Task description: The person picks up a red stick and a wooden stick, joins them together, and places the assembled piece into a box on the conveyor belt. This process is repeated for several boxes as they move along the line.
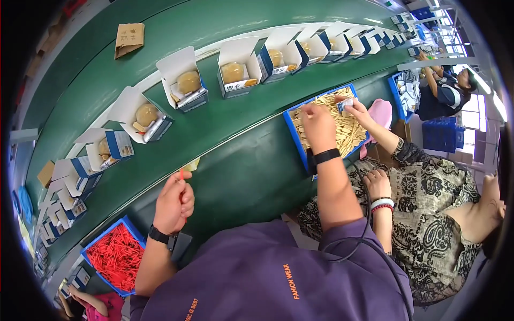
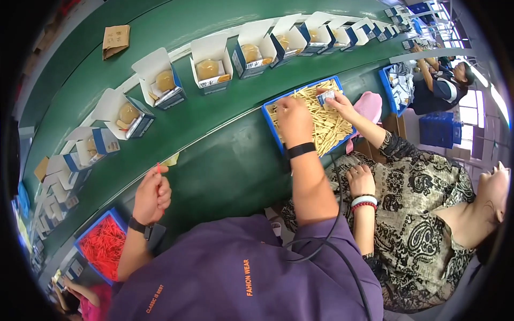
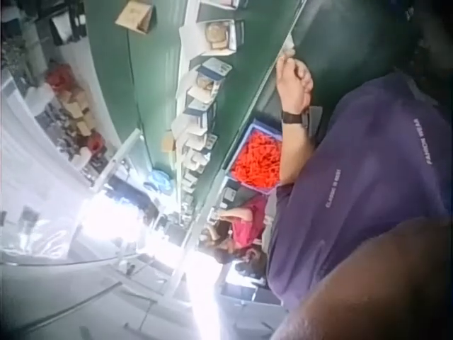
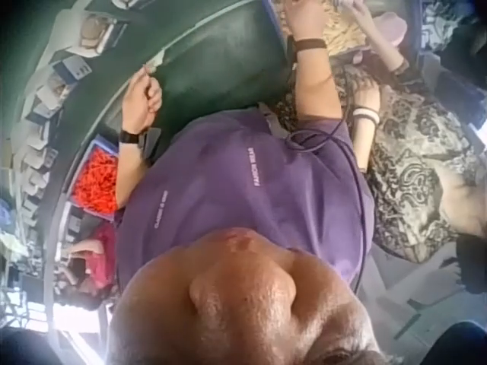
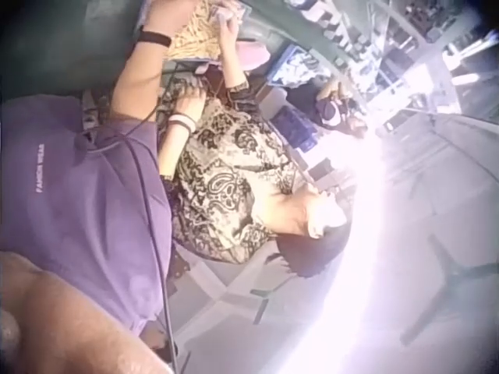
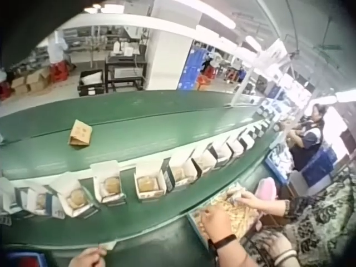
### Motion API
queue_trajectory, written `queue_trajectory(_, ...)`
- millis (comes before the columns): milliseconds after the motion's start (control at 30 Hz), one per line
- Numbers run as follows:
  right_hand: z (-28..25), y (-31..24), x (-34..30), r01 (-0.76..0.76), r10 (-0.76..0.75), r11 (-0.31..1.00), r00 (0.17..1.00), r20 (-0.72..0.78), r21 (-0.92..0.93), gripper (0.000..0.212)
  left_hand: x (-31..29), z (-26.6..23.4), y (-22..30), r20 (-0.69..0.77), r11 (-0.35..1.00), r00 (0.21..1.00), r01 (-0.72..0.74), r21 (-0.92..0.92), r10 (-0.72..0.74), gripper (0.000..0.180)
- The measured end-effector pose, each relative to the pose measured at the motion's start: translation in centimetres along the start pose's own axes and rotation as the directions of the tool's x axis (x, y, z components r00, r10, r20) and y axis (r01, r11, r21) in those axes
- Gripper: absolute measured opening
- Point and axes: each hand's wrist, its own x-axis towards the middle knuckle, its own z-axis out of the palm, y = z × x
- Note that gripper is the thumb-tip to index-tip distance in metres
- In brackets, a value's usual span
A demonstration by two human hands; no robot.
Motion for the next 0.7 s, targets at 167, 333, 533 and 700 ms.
queue_trajectory(167,1.3,4.8,0.1,0.212,-0.195,0.971,0.970,0.148,-0.108,0.016,1.4,1.9,-1.6,-0.036,0.998,0.999,-0.036,0.051,0.038,0.018)
queue_trajectory(333,0.6,5.5,0.3,0.227,-0.225,0.974,0.967,0.118,-0.004,0.014,1.4,3.2,-1.3,-0.019,0.984,0.991,-0.130,0.120,0.133,0.018)
queue_trajectory(533,-1.8,-1.4,-2.7,-0.106,0.097,0.766,0.994,0.050,0.634,0.013,1.9,4.6,-1.6,-0.022,0.952,0.974,-0.215,0.217,0.225,0.022)
queue_trajectory(700,0.7,-10.3,-7.3,-0.378,-0.059,0.331,0.906,0.419,0.865,0.015,2.7,5.6,-2.1,-0.005,0.922,0.961,-0.265,0.283,0.278,0.021)
